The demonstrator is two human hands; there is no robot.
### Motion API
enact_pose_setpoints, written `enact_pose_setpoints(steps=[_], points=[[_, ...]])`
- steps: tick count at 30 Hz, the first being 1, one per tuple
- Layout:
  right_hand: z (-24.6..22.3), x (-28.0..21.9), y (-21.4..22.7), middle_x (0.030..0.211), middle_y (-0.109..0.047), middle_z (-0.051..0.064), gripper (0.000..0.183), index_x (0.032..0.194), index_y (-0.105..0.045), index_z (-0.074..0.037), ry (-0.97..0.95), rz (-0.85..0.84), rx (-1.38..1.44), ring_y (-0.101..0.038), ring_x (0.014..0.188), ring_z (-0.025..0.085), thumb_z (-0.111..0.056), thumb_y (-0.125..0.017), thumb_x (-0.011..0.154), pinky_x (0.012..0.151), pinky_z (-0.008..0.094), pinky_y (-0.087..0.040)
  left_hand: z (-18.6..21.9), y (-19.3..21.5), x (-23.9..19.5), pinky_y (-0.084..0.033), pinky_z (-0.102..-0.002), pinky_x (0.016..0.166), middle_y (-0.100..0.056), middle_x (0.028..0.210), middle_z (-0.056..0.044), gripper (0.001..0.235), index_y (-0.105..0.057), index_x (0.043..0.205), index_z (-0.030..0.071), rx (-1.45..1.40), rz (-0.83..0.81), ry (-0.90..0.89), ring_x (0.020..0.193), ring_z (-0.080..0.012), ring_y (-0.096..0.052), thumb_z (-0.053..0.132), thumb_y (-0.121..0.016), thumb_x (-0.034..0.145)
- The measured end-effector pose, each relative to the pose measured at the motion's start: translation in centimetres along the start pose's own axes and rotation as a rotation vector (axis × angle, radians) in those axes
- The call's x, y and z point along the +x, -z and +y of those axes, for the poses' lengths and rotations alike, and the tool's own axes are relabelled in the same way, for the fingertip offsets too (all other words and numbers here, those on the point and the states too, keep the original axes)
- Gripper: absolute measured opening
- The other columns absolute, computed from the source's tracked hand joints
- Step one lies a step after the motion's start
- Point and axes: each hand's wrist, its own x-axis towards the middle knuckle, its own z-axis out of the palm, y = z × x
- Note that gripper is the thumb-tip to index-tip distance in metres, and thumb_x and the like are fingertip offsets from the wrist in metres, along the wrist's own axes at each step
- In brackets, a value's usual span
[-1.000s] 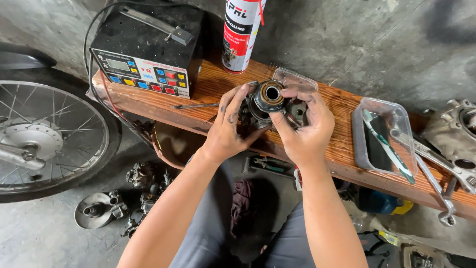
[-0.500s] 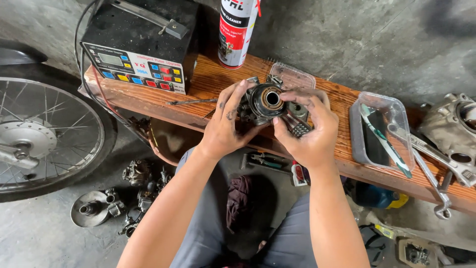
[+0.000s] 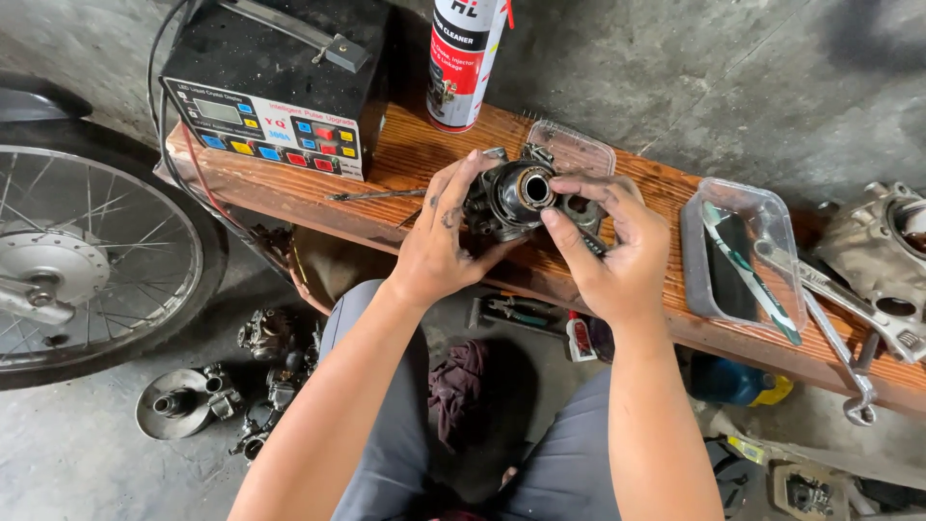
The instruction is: Disassembling and cleaning a motorcycle carburetor component on a workbench using a screwdriver and manual inspection.
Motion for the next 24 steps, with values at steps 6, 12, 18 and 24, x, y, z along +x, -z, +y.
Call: enact_pose_setpoints(steps=[6, 12, 18, 24], points=[[-1.5, 1.3, 0.5, 0.108, -0.074, 0.016, 0.015, 0.107, -0.074, 0.001, 0.069, -0.055, -0.053, -0.069, 0.113, 0.036, -0.006, -0.08, 0.094, 0.099, 0.047, -0.053, -0.2, 0.1, -0.1, -0.052, -0.053, 0.111, -0.055, 0.138, -0.021, 0.094, -0.029, 0.156, -0.007, -0.021, -0.018, 0.008, 0.131, -0.0409, -0.056, 0.012, -0.09, 0.087], [-0.9, 1.7, 1.1, 0.111, -0.067, 0.019, 0.013, 0.108, -0.074, 0.002, 0.074, -0.083, -0.024, -0.063, 0.115, 0.034, -0.006, -0.065, 0.104, 0.104, 0.05, -0.048, -0.1, 0.1, 0.1, -0.053, -0.054, 0.11, -0.054, 0.138, -0.022, 0.093, -0.029, 0.155, -0.008, -0.005, -0.015, -0.008, 0.13, -0.0414, -0.056, 0.012, -0.09, 0.087], [-2.7, 2.5, 1.1, 0.124, -0.068, 0.021, 0.025, 0.121, -0.069, 0.004, 0.116, -0.172, -0.008, -0.06, 0.129, 0.037, -0.009, -0.065, 0.101, 0.112, 0.053, -0.043, 0.0, 0.1, 0.2, -0.053, -0.054, 0.109, -0.054, 0.136, -0.023, 0.092, -0.03, 0.154, -0.009, -0.003, -0.016, -0.014, 0.129, -0.0418, -0.057, 0.013, -0.089, 0.088], [-2.0, 2.3, 0.5, 0.116, -0.075, 0.014, 0.042, 0.127, -0.069, 0.0, 0.097, -0.145, -0.034, -0.065, 0.116, 0.032, -0.006, -0.083, 0.088, 0.106, 0.045, -0.046, -0.1, 0.1, -0.2, -0.052, -0.051, 0.11, -0.054, 0.138, -0.021, 0.092, -0.03, 0.156, -0.007, 0.016, -0.022, 0.01, 0.13, -0.0392, -0.056, 0.013, -0.089, 0.087]])
